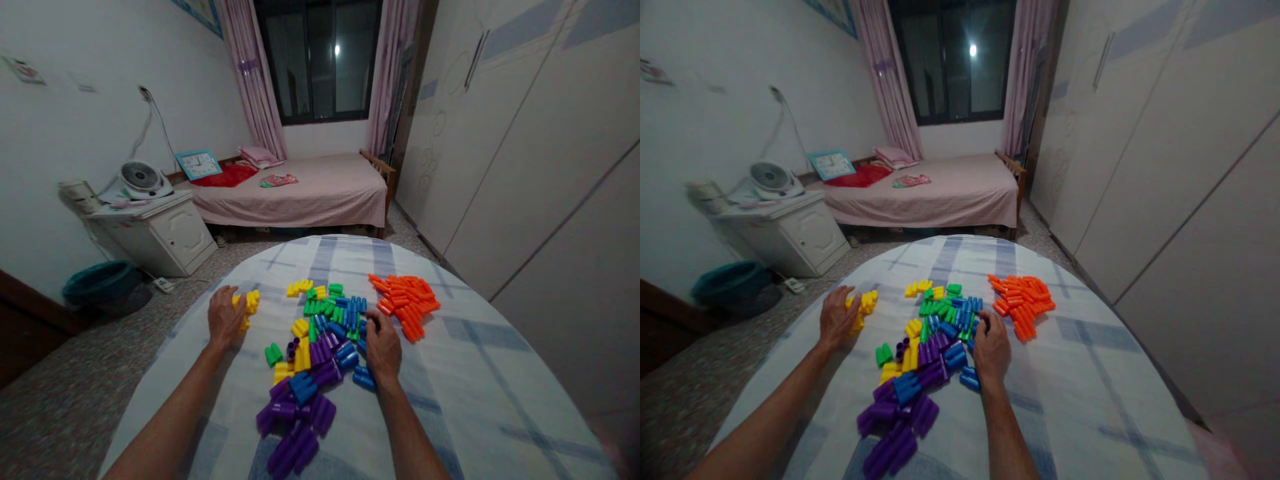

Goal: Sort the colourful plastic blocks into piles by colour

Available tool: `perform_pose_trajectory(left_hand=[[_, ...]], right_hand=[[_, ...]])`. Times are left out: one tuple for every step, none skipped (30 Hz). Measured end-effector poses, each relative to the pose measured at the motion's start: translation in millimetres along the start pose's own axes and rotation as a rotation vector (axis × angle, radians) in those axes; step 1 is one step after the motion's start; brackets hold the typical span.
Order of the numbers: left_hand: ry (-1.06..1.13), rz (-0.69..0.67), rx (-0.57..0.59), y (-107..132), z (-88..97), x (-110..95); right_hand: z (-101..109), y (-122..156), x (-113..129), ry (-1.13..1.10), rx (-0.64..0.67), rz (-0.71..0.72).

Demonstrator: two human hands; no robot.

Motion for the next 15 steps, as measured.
perform_pose_trajectory(left_hand=[[0.015, -0.038, -0.016, -1, 1.7, -11], [0.047, -0.084, 0.0, -1, -0.4, -24], [0.092, -0.136, 0.046, 0, -6.4, -39], [0.137, -0.188, 0.115, 1, -15.3, -55], [0.174, -0.232, 0.192, 2, -26.3, -71], [0.198, -0.256, 0.263, 4, -37.8, -84], [0.207, -0.264, 0.322, 5, -49.0, -94], [0.206, -0.263, 0.371, 5, -59.8, -103], [0.195, -0.256, 0.409, 5, -69.6, -110], [0.18, -0.253, 0.443, 5, -78.3, -115], [0.164, -0.258, 0.474, 5, -85.6, -121], [0.148, -0.27, 0.502, 4, -91.5, -126], [0.132, -0.289, 0.527, 4, -96.0, -131], [0.119, -0.308, 0.547, 4, -99.2, -135], [0.108, -0.326, 0.564, 4, -101.2, -139]], right_hand=[[0, 0, 0, 0.0, -0.001, 0.004], [0, 0, 0, 0.0, -0.003, 0.006], [0, 0, 0, 0.002, -0.005, 0.005], [0, 0, 0, 0.003, -0.007, 0.004], [0, 0, 0, 0.003, -0.007, 0.005], [0, 0, 0, 0.001, -0.007, 0.006], [0, 0, 0, -0.001, -0.006, 0.008], [0, 0, 1, -0.002, -0.003, 0.008], [0, 0, 1, -0.004, 0.002, 0.009], [0, 0, 2, -0.005, 0.005, 0.006], [0, 0, 2, -0.008, 0.007, 0.001], [0, 0, 2, -0.013, 0.009, -0.004], [0, 0, 2, -0.018, 0.009, -0.007], [0, 0, 1, -0.023, 0.007, -0.008], [0, 0, 1, -0.026, 0.005, -0.009]])
Point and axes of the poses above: each hand's wrist, its own y-axis away from the middle knuckle, its own z-axis out of the back of the hand, x = y × z, the point moved 9 cm from there along -y, towards the middle knuckle, and after that the axes turned 5 degrees about -x, right-handed, at the moved point
